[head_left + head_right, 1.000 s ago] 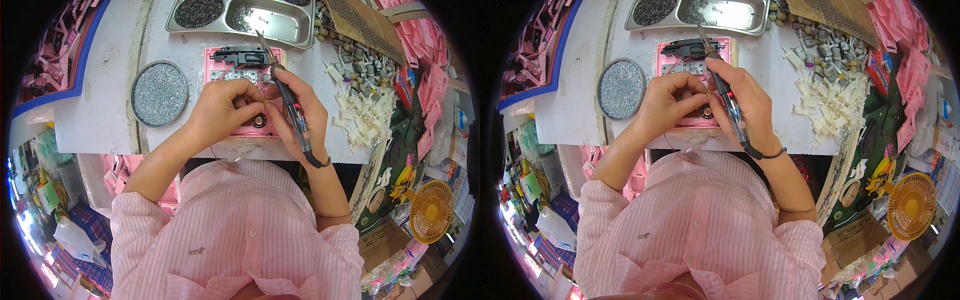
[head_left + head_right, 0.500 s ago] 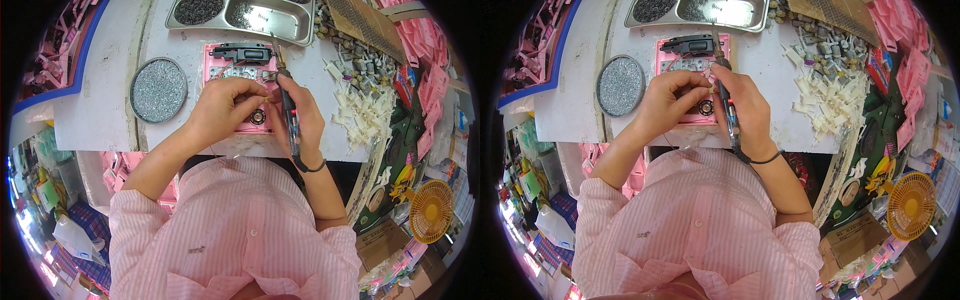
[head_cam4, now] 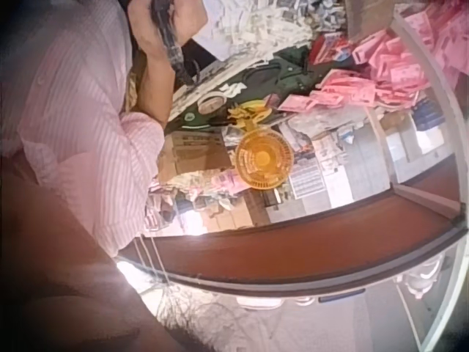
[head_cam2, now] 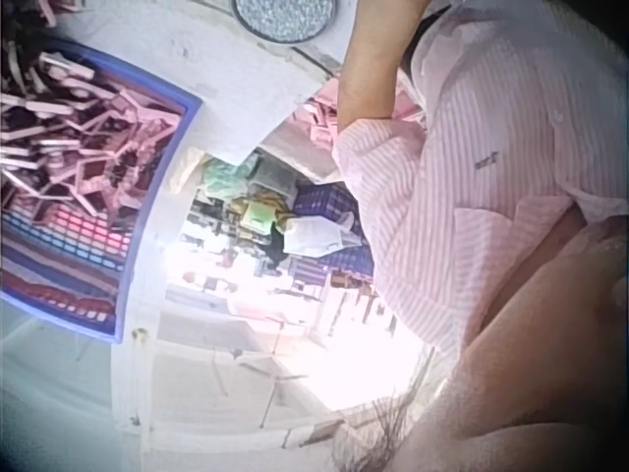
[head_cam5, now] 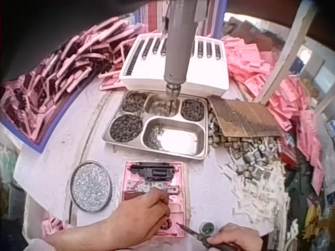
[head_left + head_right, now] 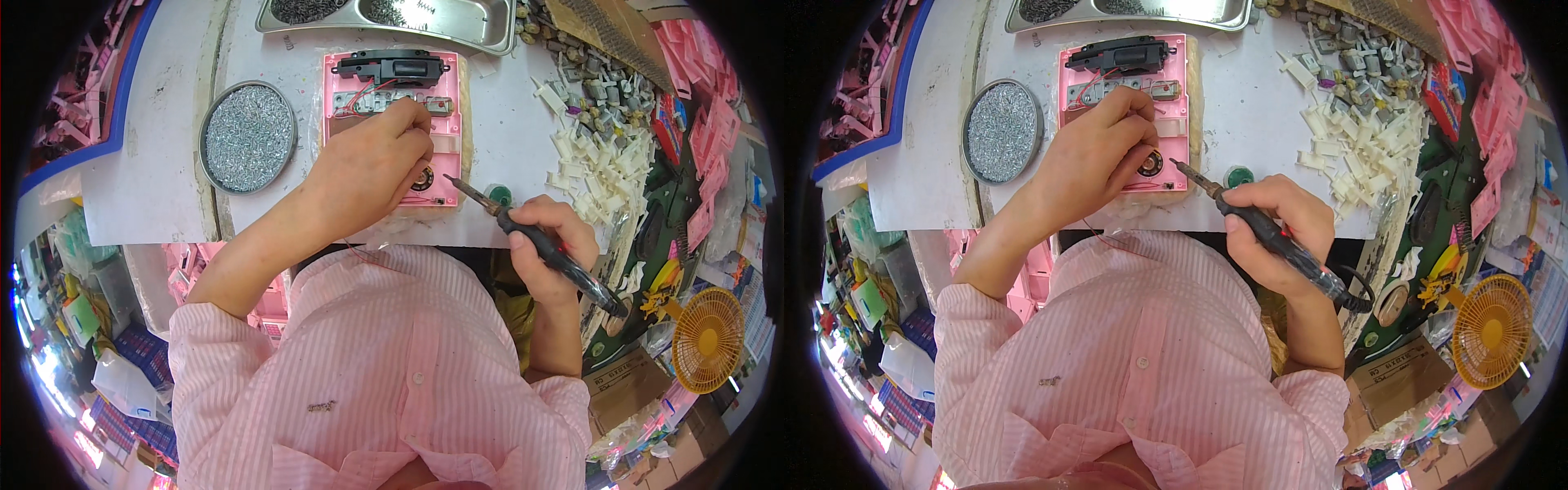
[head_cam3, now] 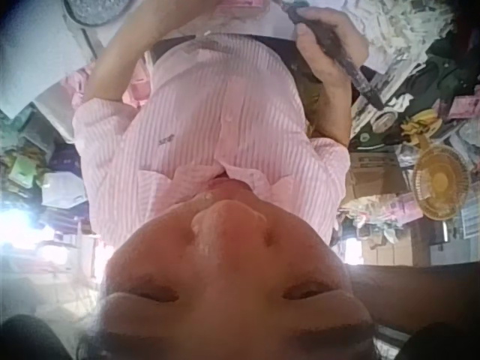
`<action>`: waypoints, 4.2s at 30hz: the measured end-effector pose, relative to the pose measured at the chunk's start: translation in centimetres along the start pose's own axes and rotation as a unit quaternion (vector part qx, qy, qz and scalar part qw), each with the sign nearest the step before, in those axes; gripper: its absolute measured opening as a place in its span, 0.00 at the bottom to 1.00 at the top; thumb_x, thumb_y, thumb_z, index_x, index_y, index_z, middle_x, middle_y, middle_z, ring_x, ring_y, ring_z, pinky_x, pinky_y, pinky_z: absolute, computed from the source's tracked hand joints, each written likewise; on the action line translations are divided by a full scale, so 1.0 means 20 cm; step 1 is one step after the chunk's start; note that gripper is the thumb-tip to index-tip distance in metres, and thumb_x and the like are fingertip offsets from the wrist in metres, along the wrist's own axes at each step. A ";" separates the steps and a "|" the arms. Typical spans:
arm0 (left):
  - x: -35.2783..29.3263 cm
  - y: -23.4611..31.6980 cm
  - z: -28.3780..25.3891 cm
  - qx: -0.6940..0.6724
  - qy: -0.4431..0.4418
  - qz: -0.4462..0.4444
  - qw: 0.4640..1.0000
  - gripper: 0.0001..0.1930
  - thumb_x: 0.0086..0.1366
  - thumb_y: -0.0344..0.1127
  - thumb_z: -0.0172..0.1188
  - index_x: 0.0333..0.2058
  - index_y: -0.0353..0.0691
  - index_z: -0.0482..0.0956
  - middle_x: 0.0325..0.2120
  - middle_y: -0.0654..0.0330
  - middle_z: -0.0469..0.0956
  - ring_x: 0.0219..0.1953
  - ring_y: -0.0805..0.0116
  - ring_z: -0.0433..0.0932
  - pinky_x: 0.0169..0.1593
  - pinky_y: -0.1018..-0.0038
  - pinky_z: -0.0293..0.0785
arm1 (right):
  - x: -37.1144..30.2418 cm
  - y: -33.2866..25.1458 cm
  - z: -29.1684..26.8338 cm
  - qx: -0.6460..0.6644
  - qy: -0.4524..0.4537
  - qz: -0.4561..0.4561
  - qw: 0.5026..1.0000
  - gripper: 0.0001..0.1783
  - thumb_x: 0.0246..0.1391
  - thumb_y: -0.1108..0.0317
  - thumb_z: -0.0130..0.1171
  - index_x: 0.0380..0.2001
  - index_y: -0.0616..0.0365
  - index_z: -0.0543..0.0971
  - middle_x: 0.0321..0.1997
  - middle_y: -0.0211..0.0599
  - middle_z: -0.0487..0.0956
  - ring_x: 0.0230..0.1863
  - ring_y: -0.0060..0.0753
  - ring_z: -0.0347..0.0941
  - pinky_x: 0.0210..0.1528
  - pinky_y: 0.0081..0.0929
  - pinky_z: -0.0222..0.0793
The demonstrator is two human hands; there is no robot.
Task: Assemble a pink toy device by installing internal components, soldering wires, and securing the casing with an electric screwdriver.
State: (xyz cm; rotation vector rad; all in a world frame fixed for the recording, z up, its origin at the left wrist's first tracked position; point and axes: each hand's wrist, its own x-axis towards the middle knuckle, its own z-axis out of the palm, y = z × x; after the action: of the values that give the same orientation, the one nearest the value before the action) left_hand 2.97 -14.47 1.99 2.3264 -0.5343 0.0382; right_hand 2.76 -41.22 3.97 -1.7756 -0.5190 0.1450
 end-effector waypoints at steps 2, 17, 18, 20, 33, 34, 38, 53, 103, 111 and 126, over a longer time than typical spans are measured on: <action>0.00 0.00 0.00 0.002 -0.003 0.003 1.000 0.07 0.60 0.25 0.62 0.36 0.37 0.76 0.44 0.56 0.73 0.40 0.55 0.78 0.41 0.65 0.76 | 0.01 0.01 0.02 -0.026 -0.005 0.003 1.000 0.11 0.46 0.76 0.67 0.36 0.64 0.83 0.28 0.32 0.79 0.21 0.17 0.68 0.24 0.17 0.59; 0.00 0.00 -0.01 0.014 -0.007 0.013 1.000 0.07 0.60 0.24 0.63 0.36 0.36 0.75 0.43 0.57 0.73 0.40 0.55 0.78 0.40 0.65 0.76 | 0.04 0.00 0.06 -0.001 -0.003 0.027 1.000 0.12 0.48 0.75 0.67 0.38 0.64 0.81 0.26 0.30 0.80 0.21 0.13 0.67 0.25 0.14 0.61; 0.00 0.00 -0.01 0.014 -0.007 0.012 1.000 0.07 0.60 0.25 0.63 0.36 0.36 0.75 0.43 0.57 0.73 0.40 0.55 0.78 0.40 0.65 0.76 | 0.04 0.00 0.06 -0.002 -0.002 0.026 1.000 0.12 0.49 0.75 0.67 0.38 0.64 0.81 0.26 0.29 0.80 0.21 0.13 0.66 0.25 0.14 0.60; 0.00 0.00 -0.01 0.014 -0.007 0.010 1.000 0.07 0.60 0.25 0.63 0.36 0.37 0.75 0.43 0.57 0.73 0.40 0.55 0.78 0.41 0.65 0.76 | 0.03 0.00 0.03 -0.004 0.001 0.022 1.000 0.12 0.49 0.75 0.67 0.39 0.65 0.81 0.26 0.28 0.80 0.22 0.12 0.66 0.25 0.13 0.59; 0.01 -0.01 -0.05 0.058 -0.047 0.068 0.995 0.11 0.54 0.27 0.66 0.37 0.41 0.78 0.42 0.62 0.76 0.41 0.61 0.81 0.40 0.67 0.79 | 0.01 -0.01 -0.01 0.015 0.008 0.021 1.000 0.12 0.49 0.74 0.67 0.39 0.65 0.81 0.23 0.27 0.77 0.21 0.13 0.64 0.24 0.14 0.55; 0.01 -0.01 -0.05 0.064 -0.054 0.072 0.994 0.11 0.53 0.27 0.66 0.37 0.41 0.79 0.43 0.63 0.76 0.41 0.61 0.81 0.40 0.68 0.79 | 0.01 -0.01 -0.01 0.006 0.000 0.029 1.000 0.12 0.49 0.74 0.67 0.38 0.65 0.81 0.24 0.27 0.77 0.21 0.13 0.64 0.24 0.14 0.56; 0.03 0.00 -0.07 0.103 -0.088 0.088 0.987 0.12 0.51 0.29 0.66 0.36 0.42 0.79 0.44 0.64 0.77 0.43 0.63 0.81 0.40 0.68 0.80 | 0.03 -0.03 0.01 -0.007 -0.022 0.047 0.999 0.11 0.48 0.74 0.67 0.37 0.64 0.82 0.24 0.29 0.79 0.22 0.14 0.67 0.25 0.15 0.59; 0.08 -0.02 -0.08 0.176 -0.157 0.182 0.955 0.08 0.55 0.35 0.61 0.33 0.41 0.83 0.45 0.67 0.76 0.43 0.69 0.78 0.37 0.72 0.80 | 0.06 -0.05 0.04 -0.019 -0.041 0.044 0.998 0.11 0.50 0.75 0.67 0.37 0.65 0.81 0.26 0.30 0.80 0.22 0.13 0.68 0.26 0.15 0.62; -0.06 0.02 -0.03 0.031 0.028 -0.019 0.999 0.06 0.57 0.27 0.66 0.33 0.39 0.79 0.29 0.57 0.77 0.33 0.56 0.79 0.35 0.64 0.77 | -0.48 0.12 -0.63 0.203 0.406 0.094 0.886 0.24 0.66 0.67 0.55 0.63 0.62 0.68 0.25 0.27 0.70 0.22 0.17 0.59 0.30 0.22 0.61; -0.08 0.02 0.07 0.008 0.121 0.015 0.993 0.12 0.57 0.25 0.66 0.41 0.38 0.79 0.32 0.56 0.79 0.34 0.57 0.81 0.38 0.66 0.78 | 0.04 0.07 0.16 -0.280 -0.034 -0.108 0.953 0.18 0.47 0.63 0.69 0.43 0.56 0.84 0.55 0.44 0.76 0.59 0.54 0.65 0.62 0.46 0.61; 0.19 -0.14 -0.12 0.110 0.033 0.116 0.987 0.26 0.47 0.30 0.71 0.47 0.47 0.78 0.50 0.56 0.71 0.50 0.55 0.71 0.55 0.56 0.65 | 0.13 0.05 0.20 -0.316 0.018 -0.087 0.945 0.17 0.48 0.61 0.71 0.41 0.53 0.84 0.62 0.44 0.73 0.68 0.57 0.56 0.67 0.50 0.53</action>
State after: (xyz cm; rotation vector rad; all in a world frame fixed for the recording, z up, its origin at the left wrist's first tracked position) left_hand 7.76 -12.47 2.65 2.4520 -0.8012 0.2964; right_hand 3.87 -36.80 2.48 -2.3353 -0.7485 -0.2035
